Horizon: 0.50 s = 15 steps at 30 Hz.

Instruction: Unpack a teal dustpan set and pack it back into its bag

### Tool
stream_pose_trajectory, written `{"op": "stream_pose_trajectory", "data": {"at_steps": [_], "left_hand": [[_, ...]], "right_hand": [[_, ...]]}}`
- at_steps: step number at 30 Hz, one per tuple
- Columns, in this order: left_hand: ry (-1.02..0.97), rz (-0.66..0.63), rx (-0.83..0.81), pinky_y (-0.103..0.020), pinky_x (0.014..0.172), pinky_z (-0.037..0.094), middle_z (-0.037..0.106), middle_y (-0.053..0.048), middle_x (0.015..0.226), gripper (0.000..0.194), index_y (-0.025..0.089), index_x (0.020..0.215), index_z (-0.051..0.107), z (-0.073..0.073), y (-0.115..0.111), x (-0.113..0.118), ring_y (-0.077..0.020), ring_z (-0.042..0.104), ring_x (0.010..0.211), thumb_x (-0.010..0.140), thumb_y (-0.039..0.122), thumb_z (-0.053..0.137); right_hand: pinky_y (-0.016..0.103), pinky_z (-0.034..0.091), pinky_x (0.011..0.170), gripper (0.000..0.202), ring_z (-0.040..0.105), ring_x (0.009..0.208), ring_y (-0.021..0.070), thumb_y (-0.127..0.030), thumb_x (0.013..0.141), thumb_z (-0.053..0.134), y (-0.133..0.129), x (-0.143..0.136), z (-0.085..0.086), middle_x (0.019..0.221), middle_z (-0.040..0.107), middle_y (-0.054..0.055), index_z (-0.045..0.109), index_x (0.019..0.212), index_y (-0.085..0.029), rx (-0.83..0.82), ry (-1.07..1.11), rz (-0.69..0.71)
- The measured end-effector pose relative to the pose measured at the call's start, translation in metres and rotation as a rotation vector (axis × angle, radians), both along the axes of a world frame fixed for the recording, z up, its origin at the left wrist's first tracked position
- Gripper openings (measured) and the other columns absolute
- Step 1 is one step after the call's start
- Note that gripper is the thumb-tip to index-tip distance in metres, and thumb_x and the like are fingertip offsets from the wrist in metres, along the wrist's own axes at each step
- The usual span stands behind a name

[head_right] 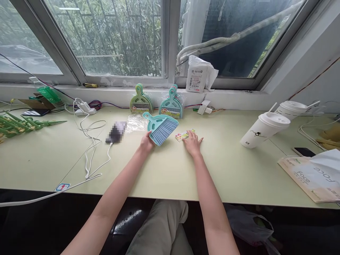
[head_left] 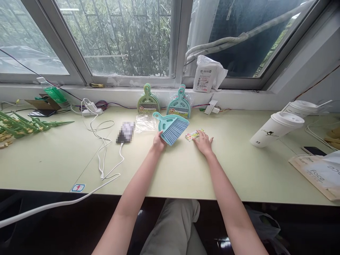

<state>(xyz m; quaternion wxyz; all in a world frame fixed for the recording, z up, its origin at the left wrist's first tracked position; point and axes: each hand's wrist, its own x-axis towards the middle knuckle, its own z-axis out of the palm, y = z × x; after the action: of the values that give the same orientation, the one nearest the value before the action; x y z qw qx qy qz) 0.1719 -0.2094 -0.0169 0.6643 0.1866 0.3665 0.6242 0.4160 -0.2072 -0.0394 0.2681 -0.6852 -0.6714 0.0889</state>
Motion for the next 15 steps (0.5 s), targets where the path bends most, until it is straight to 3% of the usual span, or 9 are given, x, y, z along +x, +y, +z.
{"op": "stream_pose_trajectory", "data": {"at_steps": [2, 5, 8, 12, 14, 15], "left_hand": [[-0.027, 0.016, 0.000, -0.030, 0.081, 0.054, 0.064, -0.008, 0.109, 0.026, 0.017, 0.107, 0.059, 0.000, 0.002, -0.003, -0.0179, 0.062, 0.096, 0.086, 0.026, 0.045], [0.009, 0.000, 0.023, -0.031, 0.083, 0.053, 0.063, -0.008, 0.109, 0.026, 0.018, 0.108, 0.057, -0.003, 0.004, -0.006, -0.0168, 0.062, 0.095, 0.086, 0.026, 0.045], [0.083, -0.026, 0.053, -0.032, 0.083, 0.053, 0.062, -0.008, 0.108, 0.030, 0.019, 0.113, 0.053, -0.006, 0.004, -0.006, -0.0172, 0.062, 0.095, 0.084, 0.026, 0.048], [0.173, -0.088, 0.070, -0.035, 0.082, 0.054, 0.062, -0.006, 0.108, 0.036, 0.023, 0.118, 0.052, -0.008, 0.002, 0.004, -0.0202, 0.062, 0.097, 0.082, 0.029, 0.053], [0.187, -0.162, 0.105, -0.037, 0.083, 0.053, 0.062, -0.005, 0.110, 0.039, 0.026, 0.119, 0.052, -0.007, -0.002, 0.010, -0.0215, 0.062, 0.099, 0.080, 0.032, 0.057], [0.180, -0.190, 0.128, -0.037, 0.083, 0.053, 0.061, -0.005, 0.112, 0.041, 0.026, 0.119, 0.052, -0.006, -0.004, 0.013, -0.0219, 0.061, 0.100, 0.079, 0.033, 0.059]], "right_hand": [[0.071, -0.001, 0.105, 0.042, 0.031, 0.136, 0.0276, -0.039, 0.090, 0.043, -0.002, -0.003, 0.001, 0.147, 0.040, 0.010, 0.049, 0.129, -0.024, -0.033, -0.002, 0.048], [0.069, -0.002, 0.106, 0.031, 0.041, 0.130, 0.0261, -0.035, 0.090, 0.045, -0.002, -0.002, 0.001, 0.138, 0.052, 0.006, 0.059, 0.116, -0.025, -0.025, 0.014, 0.067], [0.060, 0.009, 0.111, 0.027, 0.054, 0.116, 0.0244, -0.033, 0.087, 0.049, 0.000, -0.001, 0.006, 0.122, 0.064, 0.007, 0.065, 0.107, -0.022, 0.073, 0.090, -0.021], [0.046, 0.033, 0.104, 0.048, 0.056, 0.115, 0.0244, -0.045, 0.093, 0.032, -0.007, -0.011, 0.025, 0.124, 0.062, 0.015, 0.058, 0.121, -0.016, 0.313, 0.377, -0.173], [0.045, 0.031, 0.106, 0.051, 0.049, 0.125, 0.0232, -0.047, 0.094, 0.026, -0.016, -0.024, 0.034, 0.133, 0.056, 0.013, 0.052, 0.128, -0.018, 0.404, 0.393, -0.093], [0.048, 0.023, 0.111, 0.049, 0.043, 0.130, 0.0223, -0.047, 0.094, 0.028, -0.020, -0.032, 0.036, 0.137, 0.053, 0.009, 0.050, 0.130, -0.023, 0.414, 0.325, 0.000]]}}
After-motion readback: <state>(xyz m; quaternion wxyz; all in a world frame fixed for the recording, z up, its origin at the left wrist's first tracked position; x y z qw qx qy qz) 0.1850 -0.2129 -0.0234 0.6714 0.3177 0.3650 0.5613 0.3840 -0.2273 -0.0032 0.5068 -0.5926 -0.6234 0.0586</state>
